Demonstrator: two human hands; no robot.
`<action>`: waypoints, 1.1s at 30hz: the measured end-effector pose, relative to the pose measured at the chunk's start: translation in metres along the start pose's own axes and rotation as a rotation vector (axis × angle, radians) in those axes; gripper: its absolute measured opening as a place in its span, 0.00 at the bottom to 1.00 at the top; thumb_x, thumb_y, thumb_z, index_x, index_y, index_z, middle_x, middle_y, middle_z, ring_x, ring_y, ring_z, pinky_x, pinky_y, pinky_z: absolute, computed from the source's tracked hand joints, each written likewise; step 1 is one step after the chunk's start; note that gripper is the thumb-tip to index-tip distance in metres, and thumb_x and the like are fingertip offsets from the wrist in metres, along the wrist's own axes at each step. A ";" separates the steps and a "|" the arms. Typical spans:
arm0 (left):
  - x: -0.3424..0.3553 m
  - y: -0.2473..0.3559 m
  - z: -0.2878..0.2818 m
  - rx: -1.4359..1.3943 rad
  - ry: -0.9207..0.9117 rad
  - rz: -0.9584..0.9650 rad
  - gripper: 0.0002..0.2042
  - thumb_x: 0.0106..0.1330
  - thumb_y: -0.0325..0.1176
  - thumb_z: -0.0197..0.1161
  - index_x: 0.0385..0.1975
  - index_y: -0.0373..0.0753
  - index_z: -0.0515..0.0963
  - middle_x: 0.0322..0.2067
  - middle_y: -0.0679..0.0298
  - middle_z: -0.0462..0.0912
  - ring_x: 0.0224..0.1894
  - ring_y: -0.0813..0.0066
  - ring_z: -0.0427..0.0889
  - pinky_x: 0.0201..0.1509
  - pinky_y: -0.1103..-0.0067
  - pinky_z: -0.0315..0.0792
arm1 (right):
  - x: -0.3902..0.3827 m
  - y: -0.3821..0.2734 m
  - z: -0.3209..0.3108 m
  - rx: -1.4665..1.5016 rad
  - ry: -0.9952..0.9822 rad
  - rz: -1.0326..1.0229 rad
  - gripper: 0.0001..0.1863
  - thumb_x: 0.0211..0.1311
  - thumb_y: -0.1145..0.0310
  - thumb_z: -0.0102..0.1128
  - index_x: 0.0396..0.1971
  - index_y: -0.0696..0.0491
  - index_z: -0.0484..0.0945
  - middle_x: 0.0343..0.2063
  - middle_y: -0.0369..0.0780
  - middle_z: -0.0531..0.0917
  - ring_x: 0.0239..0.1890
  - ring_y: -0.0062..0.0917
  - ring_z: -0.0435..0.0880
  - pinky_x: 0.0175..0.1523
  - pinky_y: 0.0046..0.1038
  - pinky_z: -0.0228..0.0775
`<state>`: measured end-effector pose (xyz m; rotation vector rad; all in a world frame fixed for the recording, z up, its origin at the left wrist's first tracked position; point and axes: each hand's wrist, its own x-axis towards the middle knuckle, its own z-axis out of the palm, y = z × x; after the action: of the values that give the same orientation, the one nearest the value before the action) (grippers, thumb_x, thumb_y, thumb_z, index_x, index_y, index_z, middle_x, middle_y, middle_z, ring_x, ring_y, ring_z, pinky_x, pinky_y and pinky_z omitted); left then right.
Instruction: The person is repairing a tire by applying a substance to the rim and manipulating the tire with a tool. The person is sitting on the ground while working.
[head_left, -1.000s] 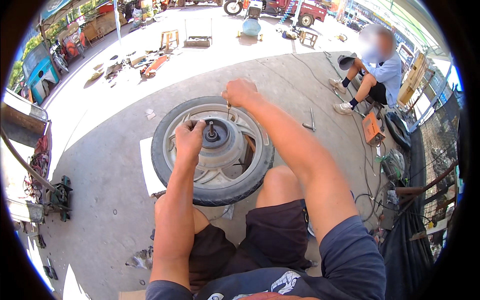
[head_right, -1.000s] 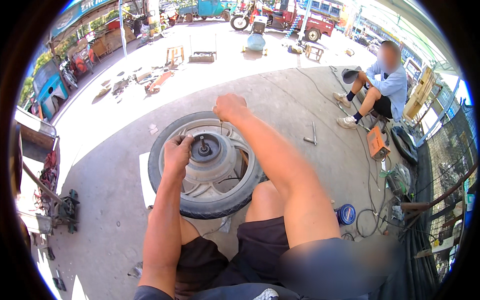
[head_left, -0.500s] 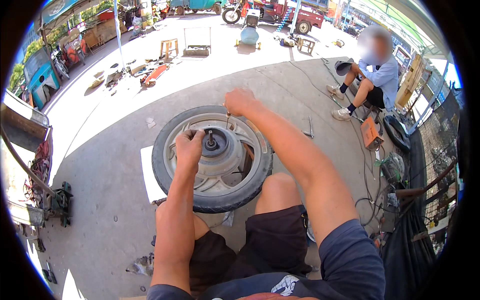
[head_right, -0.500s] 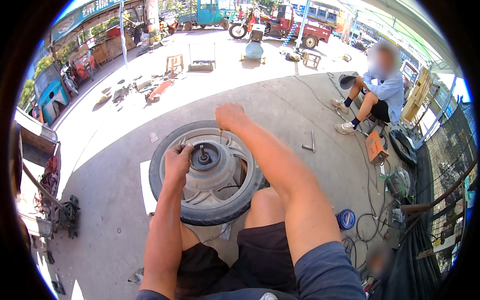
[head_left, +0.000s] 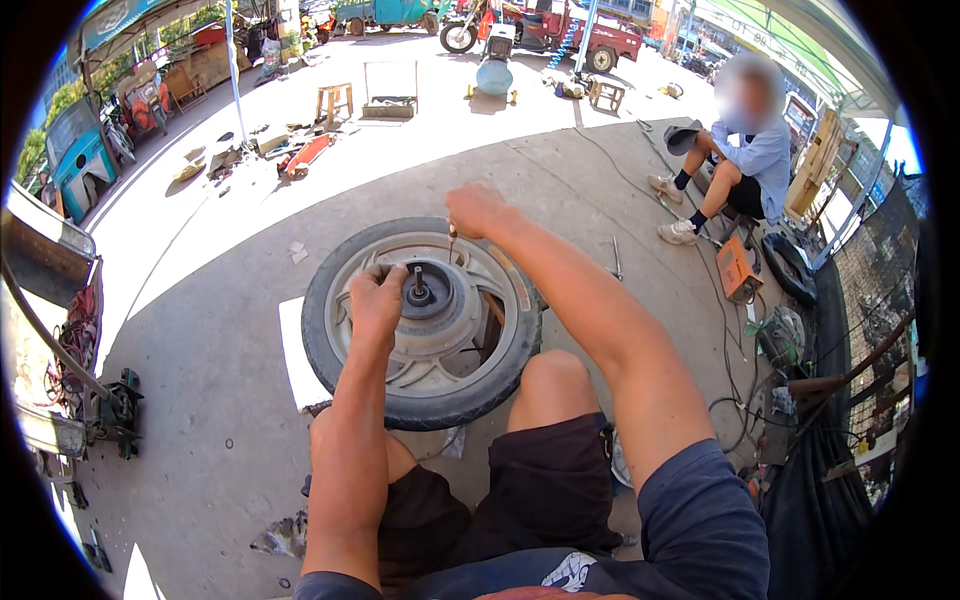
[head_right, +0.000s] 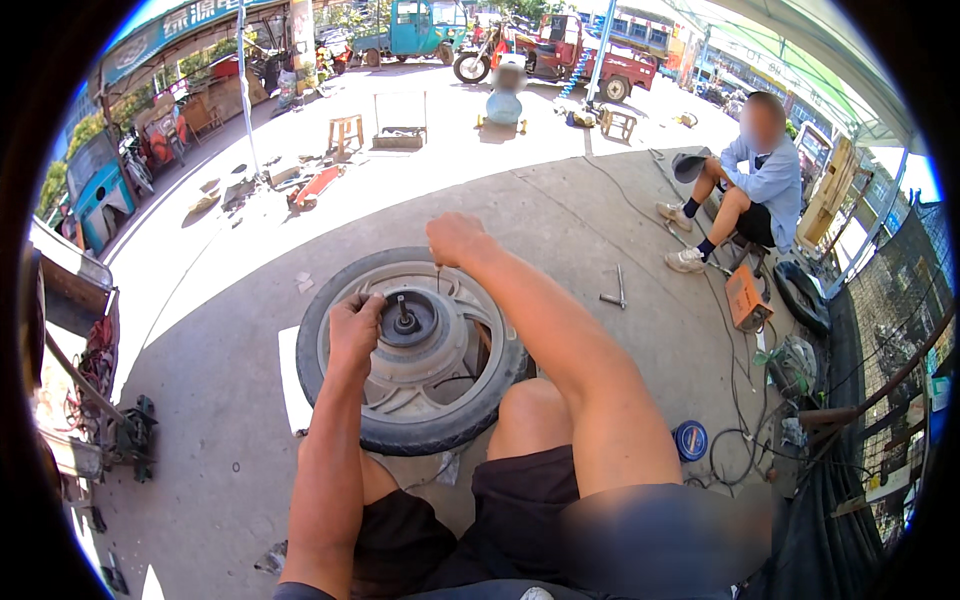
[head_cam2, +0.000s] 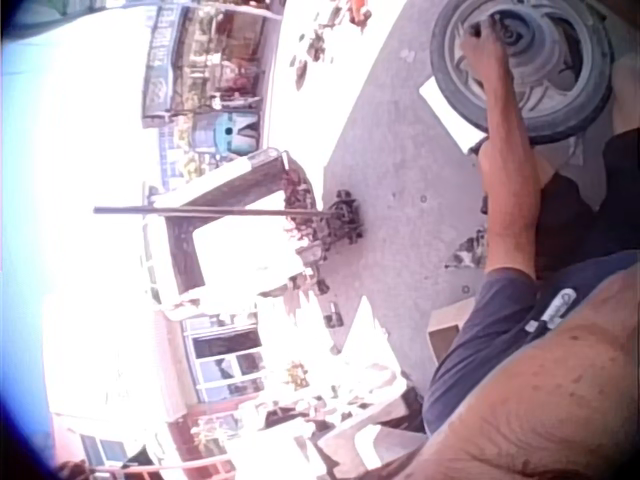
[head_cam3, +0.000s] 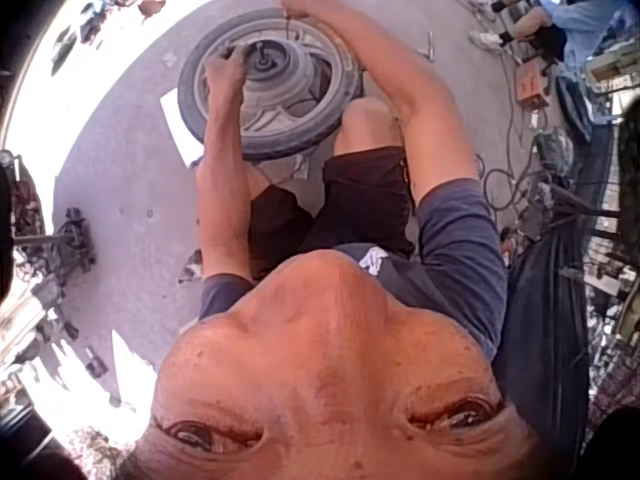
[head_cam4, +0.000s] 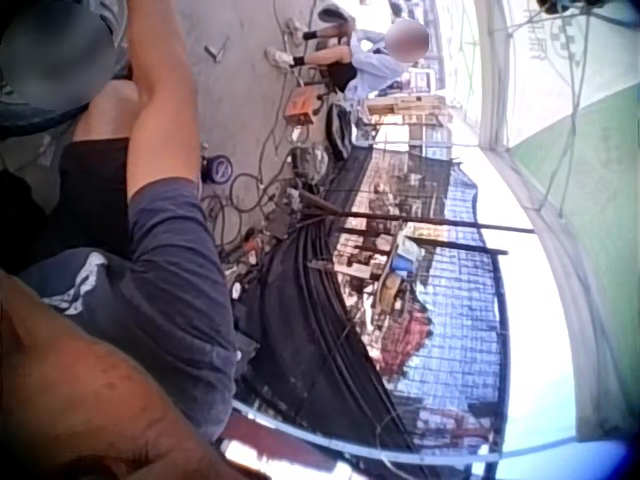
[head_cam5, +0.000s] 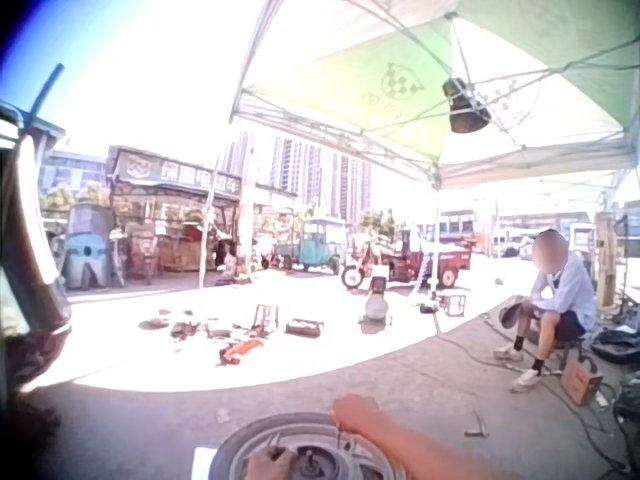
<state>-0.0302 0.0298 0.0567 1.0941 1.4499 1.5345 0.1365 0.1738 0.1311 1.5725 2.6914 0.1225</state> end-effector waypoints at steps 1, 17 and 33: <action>0.000 0.001 0.000 0.004 0.001 0.002 0.10 0.67 0.34 0.63 0.32 0.31 0.80 0.17 0.71 0.72 0.14 0.87 0.64 0.16 0.84 0.53 | 0.000 -0.001 -0.001 -0.001 0.001 0.009 0.15 0.61 0.59 0.64 0.41 0.52 0.85 0.43 0.45 0.87 0.50 0.39 0.85 0.52 0.41 0.78; -0.004 0.005 -0.003 0.007 -0.004 -0.045 0.13 0.65 0.34 0.64 0.32 0.27 0.84 0.23 0.64 0.81 0.27 0.80 0.74 0.34 0.78 0.68 | -0.003 -0.012 0.004 0.103 -0.024 0.186 0.15 0.65 0.61 0.54 0.45 0.51 0.85 0.46 0.43 0.86 0.52 0.36 0.84 0.53 0.40 0.77; -0.007 0.011 -0.002 0.019 0.016 -0.046 0.13 0.65 0.34 0.64 0.31 0.27 0.83 0.23 0.64 0.81 0.27 0.80 0.73 0.34 0.77 0.68 | 0.001 -0.013 0.007 0.116 0.047 0.159 0.14 0.59 0.70 0.57 0.44 0.53 0.83 0.47 0.48 0.85 0.52 0.39 0.84 0.54 0.39 0.77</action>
<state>-0.0289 0.0223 0.0674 1.0553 1.4931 1.5032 0.1250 0.1683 0.1233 1.8389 2.6485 0.0058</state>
